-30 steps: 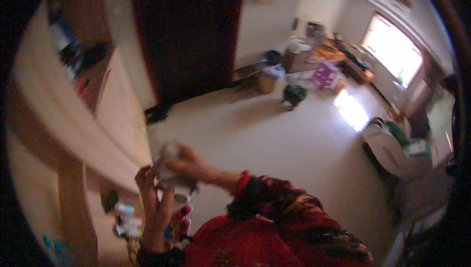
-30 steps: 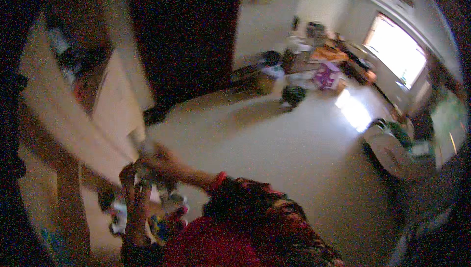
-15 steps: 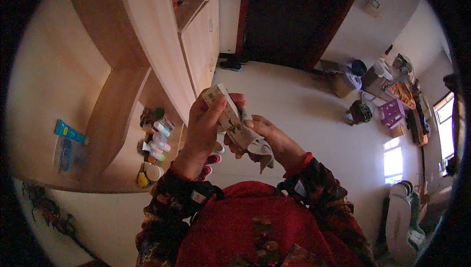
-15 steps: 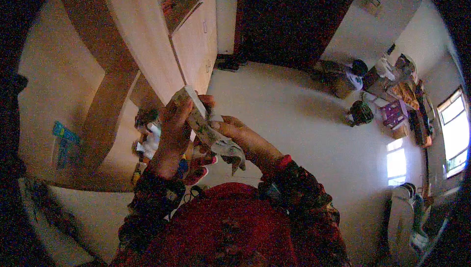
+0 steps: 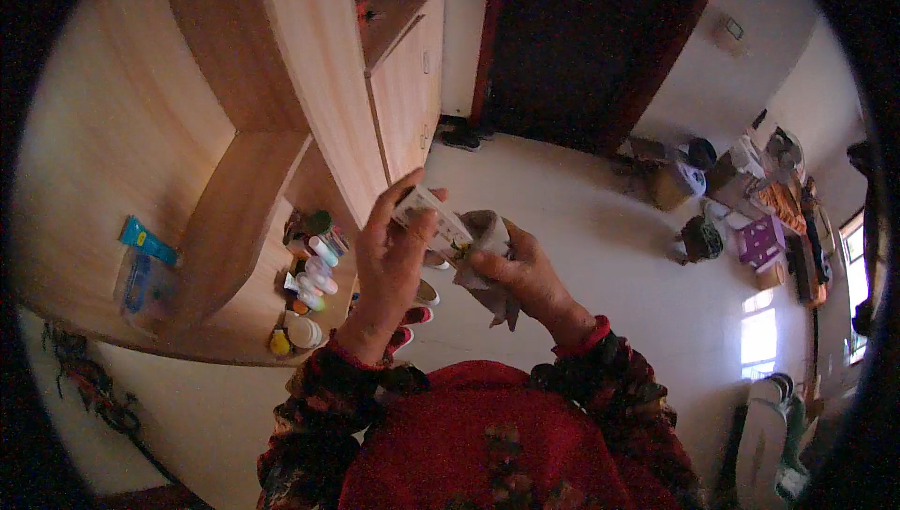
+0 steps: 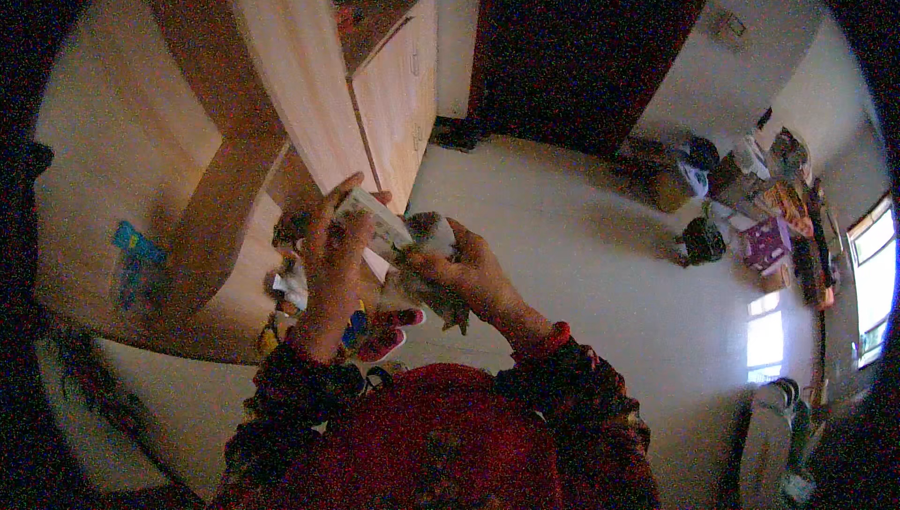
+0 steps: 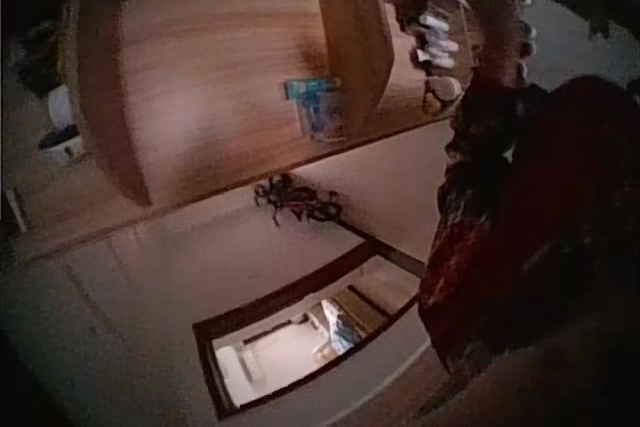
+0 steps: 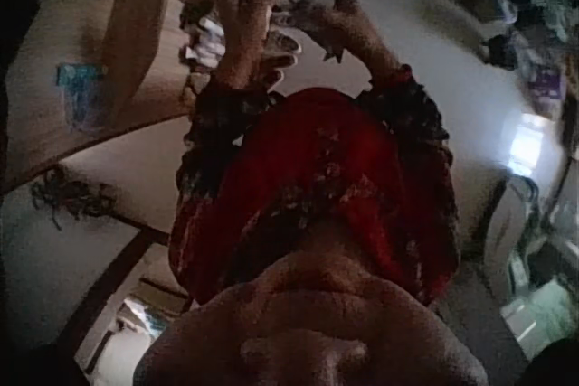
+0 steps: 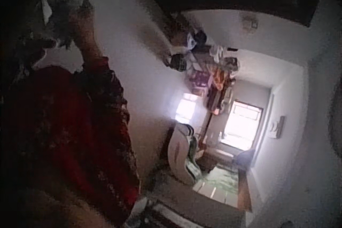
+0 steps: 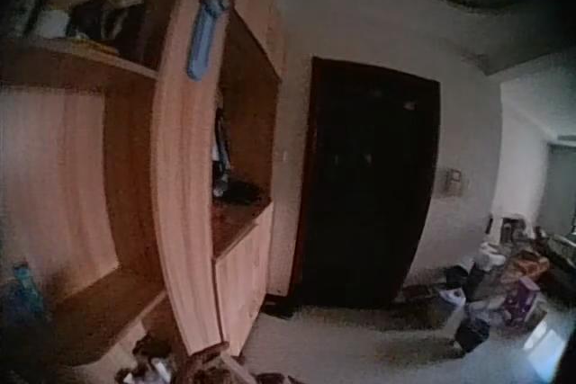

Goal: The person wipes a wooden shelf with a cloth, then picks up and wipes several small bottles and containers one by one before placing them back. The person also wipes the shelf surface and handles a plastic container and a tube.

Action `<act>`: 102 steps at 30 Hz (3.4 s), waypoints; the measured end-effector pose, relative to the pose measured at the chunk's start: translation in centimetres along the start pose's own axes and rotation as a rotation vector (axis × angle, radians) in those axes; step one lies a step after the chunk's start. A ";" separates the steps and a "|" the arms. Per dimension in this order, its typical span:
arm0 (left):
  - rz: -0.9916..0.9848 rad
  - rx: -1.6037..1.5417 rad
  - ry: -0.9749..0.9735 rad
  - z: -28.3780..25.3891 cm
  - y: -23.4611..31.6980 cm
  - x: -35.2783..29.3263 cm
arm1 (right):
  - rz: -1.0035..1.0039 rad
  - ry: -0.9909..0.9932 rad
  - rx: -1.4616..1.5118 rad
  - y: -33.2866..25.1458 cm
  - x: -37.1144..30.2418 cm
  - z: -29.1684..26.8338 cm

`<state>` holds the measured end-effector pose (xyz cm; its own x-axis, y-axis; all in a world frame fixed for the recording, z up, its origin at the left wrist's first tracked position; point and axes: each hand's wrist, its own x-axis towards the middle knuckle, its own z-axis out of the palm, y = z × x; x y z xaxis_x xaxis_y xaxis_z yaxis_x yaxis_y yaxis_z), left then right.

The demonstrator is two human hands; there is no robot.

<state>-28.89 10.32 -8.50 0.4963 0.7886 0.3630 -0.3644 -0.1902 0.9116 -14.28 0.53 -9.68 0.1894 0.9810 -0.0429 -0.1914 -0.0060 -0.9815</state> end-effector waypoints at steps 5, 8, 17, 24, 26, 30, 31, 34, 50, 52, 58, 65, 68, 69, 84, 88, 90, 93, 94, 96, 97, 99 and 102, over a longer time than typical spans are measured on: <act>-0.011 0.134 0.045 -0.8 -0.7 -1.2 | 0.088 0.001 -0.201 -0.7 -0.4 0.9; -0.111 -0.017 0.097 -2.2 0.0 -1.1 | 0.162 -0.104 -0.260 -1.7 -0.3 2.0; -0.213 -0.282 0.235 -5.3 0.5 -2.7 | 0.116 -0.309 0.111 0.7 0.9 3.2; -0.088 -0.321 0.440 -7.5 2.2 -4.0 | 0.152 -0.242 0.102 3.0 2.4 4.7; -0.160 -0.425 0.504 -8.6 2.5 -4.4 | 0.172 -0.333 0.094 2.0 3.4 6.6; -0.043 -0.569 0.501 -10.7 1.9 -4.4 | 0.166 -0.413 0.155 2.3 4.7 7.9; -0.052 -0.567 0.503 -11.3 2.2 -4.5 | 0.190 -0.432 0.113 2.9 5.1 7.6; -0.057 -0.666 0.457 -13.6 2.1 -4.9 | 0.171 -0.382 0.151 3.2 5.2 8.5; -0.082 -0.586 0.492 -13.6 0.6 -3.4 | -0.128 -0.346 -0.155 -1.7 6.1 10.6; -0.017 -0.572 0.465 -12.8 0.6 -2.8 | -0.225 -0.311 -0.153 -1.6 6.6 10.3; -0.011 -0.521 0.495 -10.3 -0.2 -2.2 | -0.001 -0.374 0.020 -2.8 5.9 7.7; -0.092 -0.450 0.485 -6.4 0.4 -1.2 | -0.138 -0.358 -0.016 -1.7 6.4 4.9; -0.132 -0.413 0.458 -5.6 0.7 -1.2 | -0.179 -0.289 -0.088 -1.6 6.5 4.5; -0.131 -0.420 0.448 -5.4 0.6 -1.2 | -0.225 -0.245 -0.169 -1.4 6.6 4.1; 0.336 1.017 0.606 -19.9 5.0 -4.9 | -0.115 -0.352 -0.422 2.0 8.9 8.3; 0.171 1.337 0.659 -25.6 6.6 -5.7 | 0.026 -0.361 -0.433 2.3 8.7 8.9; 0.142 1.387 0.653 -26.5 7.0 -5.6 | 0.083 -0.355 -0.433 2.3 8.5 9.1; 0.129 1.414 0.649 -27.4 7.2 -5.7 | 0.096 -0.338 -0.471 2.3 8.3 9.4; 0.127 1.414 0.649 -27.7 7.1 -5.8 | 0.097 -0.342 -0.474 2.4 8.3 9.4; 0.094 1.352 0.716 -28.5 6.6 -5.8 | 0.102 -0.342 -0.473 2.7 8.3 9.3; 0.077 1.319 0.749 -28.7 6.5 -5.8 | 0.105 -0.338 -0.468 3.1 8.3 9.2; 0.075 1.399 0.785 -28.7 6.1 -5.9 | 0.112 -0.333 -0.475 3.3 8.4 9.2; 0.113 1.426 0.792 -29.7 4.9 -6.2 | 0.098 -0.350 -0.473 3.4 8.5 9.1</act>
<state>-57.16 21.88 -11.97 -0.1498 0.7341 0.6623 0.8351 -0.2647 0.4823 -22.12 10.66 -11.64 -0.1512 0.9767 -0.1521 0.2733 -0.1066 -0.9560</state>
